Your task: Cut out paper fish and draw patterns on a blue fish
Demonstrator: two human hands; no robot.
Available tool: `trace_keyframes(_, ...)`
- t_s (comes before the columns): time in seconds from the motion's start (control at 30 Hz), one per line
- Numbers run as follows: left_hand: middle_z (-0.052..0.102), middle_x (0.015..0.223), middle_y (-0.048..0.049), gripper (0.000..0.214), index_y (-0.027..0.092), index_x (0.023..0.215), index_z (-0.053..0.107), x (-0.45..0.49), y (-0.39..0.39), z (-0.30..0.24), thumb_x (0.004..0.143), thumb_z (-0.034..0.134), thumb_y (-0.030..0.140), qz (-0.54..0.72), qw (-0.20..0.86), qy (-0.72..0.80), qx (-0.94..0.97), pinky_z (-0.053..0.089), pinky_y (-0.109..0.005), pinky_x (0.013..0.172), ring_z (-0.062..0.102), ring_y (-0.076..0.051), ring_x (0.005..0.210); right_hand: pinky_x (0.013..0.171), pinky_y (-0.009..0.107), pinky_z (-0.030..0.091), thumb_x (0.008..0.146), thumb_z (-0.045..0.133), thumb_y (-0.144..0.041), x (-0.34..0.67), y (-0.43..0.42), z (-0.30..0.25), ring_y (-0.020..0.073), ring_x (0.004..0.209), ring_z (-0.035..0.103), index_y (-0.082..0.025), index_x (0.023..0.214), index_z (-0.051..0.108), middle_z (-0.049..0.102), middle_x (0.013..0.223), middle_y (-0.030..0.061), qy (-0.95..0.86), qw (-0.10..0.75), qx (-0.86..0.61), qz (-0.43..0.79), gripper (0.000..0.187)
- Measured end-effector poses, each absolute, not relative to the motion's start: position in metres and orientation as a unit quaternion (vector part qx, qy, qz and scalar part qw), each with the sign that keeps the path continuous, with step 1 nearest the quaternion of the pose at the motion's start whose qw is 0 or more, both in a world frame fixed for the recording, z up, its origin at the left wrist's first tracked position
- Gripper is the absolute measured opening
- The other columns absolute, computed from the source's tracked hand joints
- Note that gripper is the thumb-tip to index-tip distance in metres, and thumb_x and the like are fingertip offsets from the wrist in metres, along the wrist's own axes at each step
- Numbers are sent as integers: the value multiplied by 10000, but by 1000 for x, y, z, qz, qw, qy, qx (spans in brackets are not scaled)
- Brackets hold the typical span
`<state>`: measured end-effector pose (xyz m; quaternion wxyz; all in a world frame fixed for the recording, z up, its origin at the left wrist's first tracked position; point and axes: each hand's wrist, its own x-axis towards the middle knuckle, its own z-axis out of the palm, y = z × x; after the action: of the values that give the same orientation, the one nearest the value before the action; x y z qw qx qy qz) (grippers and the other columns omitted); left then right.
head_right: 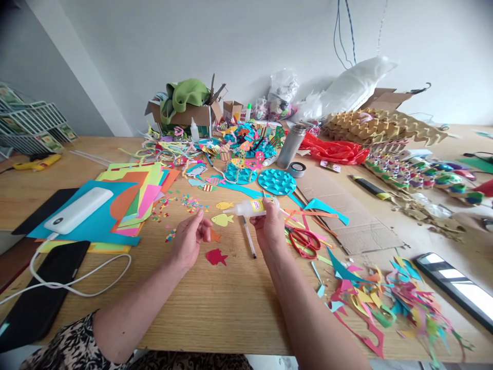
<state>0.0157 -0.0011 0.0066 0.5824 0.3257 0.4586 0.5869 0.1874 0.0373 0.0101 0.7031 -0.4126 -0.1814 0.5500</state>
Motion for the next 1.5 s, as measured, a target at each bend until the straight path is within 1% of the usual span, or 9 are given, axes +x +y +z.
trace_keyframes(0.07, 522, 421, 9, 490, 151, 572, 622, 16, -1, 6, 690, 703, 619, 593, 577, 460, 322, 350, -192, 420, 456, -80, 391, 353, 147, 396, 616, 758, -358, 188, 37, 11, 82, 464, 563, -206, 795, 535, 633, 622, -62, -179, 706, -408, 550, 324)
trace_keyframes(0.17, 531, 437, 11, 468, 152, 568, 618, 15, 0, 4, 692, 710, 594, 604, 568, 461, 317, 350, -194, 422, 461, -79, 393, 407, 188, 484, 654, 721, -339, 189, 35, 14, 115, 516, 615, -209, 817, 543, 668, 664, -36, -159, 703, -390, 573, 274)
trace_keyframes(0.23, 537, 447, 11, 462, 152, 568, 617, 15, 1, 3, 694, 710, 587, 607, 565, 461, 315, 345, -194, 420, 460, -77, 391, 461, 230, 539, 698, 692, -356, 189, 33, 18, 141, 559, 651, -203, 847, 563, 694, 700, -9, -141, 684, -375, 610, 250)
trace_keyframes(0.3, 538, 448, 13, 460, 153, 568, 615, 15, 1, 2, 698, 708, 584, 608, 563, 462, 314, 336, -193, 416, 459, -75, 389, 477, 243, 552, 738, 681, -396, 189, 32, 20, 151, 559, 660, -188, 881, 587, 702, 700, 13, -128, 652, -365, 653, 269)
trace_keyframes(0.4, 530, 440, 16, 456, 153, 574, 618, 15, 1, 2, 705, 704, 582, 608, 562, 463, 317, 332, -191, 414, 464, -77, 390, 464, 222, 538, 744, 729, -411, 188, 31, 21, 132, 524, 643, -187, 897, 599, 700, 688, 7, -121, 630, -353, 681, 300)
trace_keyframes(0.53, 531, 443, 17, 449, 153, 576, 618, 14, 2, 1, 715, 701, 572, 609, 560, 463, 319, 335, -192, 418, 466, -77, 393, 453, 192, 528, 709, 793, -327, 187, 34, 17, 107, 538, 634, -190, 850, 591, 705, 727, -13, -119, 654, -350, 660, 282)
trace_keyframes(0.67, 544, 459, 14, 434, 153, 583, 622, 14, 2, 0, 728, 696, 556, 611, 559, 462, 318, 339, -195, 420, 468, -78, 395, 408, 160, 487, 679, 823, -311, 189, 37, 15, 81, 484, 590, -175, 804, 585, 685, 684, -20, -118, 676, -365, 629, 302)
trace_keyframes(0.8, 545, 459, 13, 436, 155, 576, 617, 14, 2, 0, 724, 695, 557, 611, 556, 465, 317, 332, -200, 416, 465, -80, 391, 377, 150, 459, 663, 830, -314, 190, 38, 16, 61, 427, 537, -169, 793, 584, 670, 650, -24, -113, 689, -368, 614, 313)
trace_keyframes(1.5, 519, 430, 16, 459, 159, 561, 609, 15, 1, 1, 709, 694, 586, 609, 553, 470, 320, 332, -205, 425, 464, -84, 393, 345, 148, 426, 628, 836, -320, 193, 39, 13, 50, 390, 494, -187, 778, 569, 653, 617, -48, -127, 698, -380, 593, 335)
